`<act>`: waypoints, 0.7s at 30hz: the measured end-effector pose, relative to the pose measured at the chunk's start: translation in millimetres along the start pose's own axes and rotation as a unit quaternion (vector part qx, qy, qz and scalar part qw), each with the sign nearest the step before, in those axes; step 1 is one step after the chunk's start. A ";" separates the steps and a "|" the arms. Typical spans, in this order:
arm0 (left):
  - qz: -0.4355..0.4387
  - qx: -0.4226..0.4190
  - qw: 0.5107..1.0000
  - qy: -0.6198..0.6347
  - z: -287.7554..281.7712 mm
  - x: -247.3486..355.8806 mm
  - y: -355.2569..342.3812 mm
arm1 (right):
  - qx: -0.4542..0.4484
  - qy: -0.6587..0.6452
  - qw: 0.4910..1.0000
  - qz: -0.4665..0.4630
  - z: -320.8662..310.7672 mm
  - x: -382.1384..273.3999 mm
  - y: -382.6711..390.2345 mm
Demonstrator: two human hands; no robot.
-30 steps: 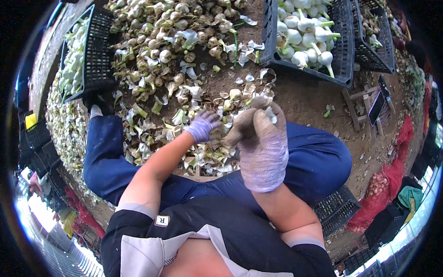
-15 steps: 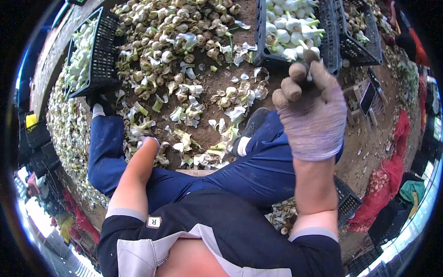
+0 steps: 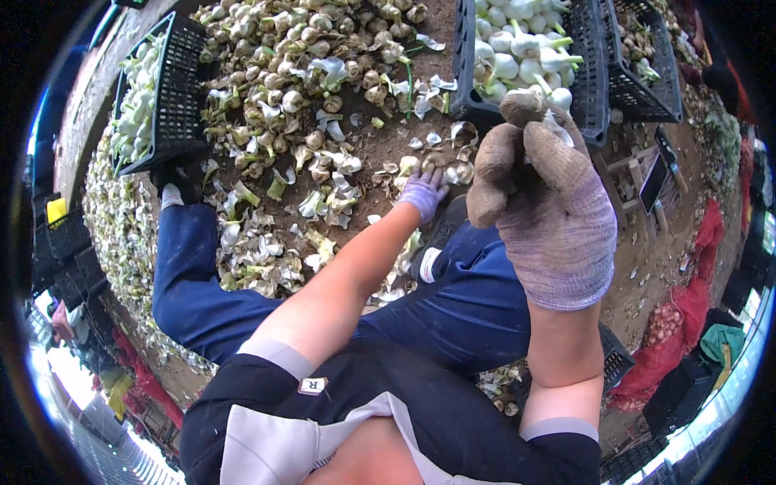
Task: Peeling and cleaning harvested root vegetables/bulbs in a processing area.
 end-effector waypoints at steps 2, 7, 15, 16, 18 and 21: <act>0.062 -0.028 0.997 -0.044 4.7 -5.5 18.3 | 0.017 0.004 1.000 -0.003 1.2 -3.2 1.7; 0.268 -0.056 0.961 -0.046 54.7 -82.3 130.9 | -0.044 -0.001 0.999 0.010 8.1 2.3 -5.3; -0.057 -0.215 0.973 -0.060 54.6 -198.0 246.1 | -0.003 0.069 0.997 0.030 35.6 6.1 -4.5; -0.145 -0.249 0.955 -0.062 61.6 -218.2 254.5 | -0.006 0.070 0.997 0.027 37.7 7.6 -4.9; -0.228 -0.298 0.927 -0.016 48.3 -239.4 262.4 | -0.037 0.083 0.995 0.031 33.9 10.4 -6.4; -0.364 -0.455 0.794 0.174 56.0 -278.0 279.8 | -0.043 0.093 0.994 0.047 43.2 17.1 -11.3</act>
Point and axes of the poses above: each hand's wrist, its own y-axis away from the middle knuckle, its own z-axis out of the palm, x = y × z, the point moved 1 cm from there along -y, towards the middle knuckle, and after that the axes turned 8 degrees about y, right-handed, at the moved point
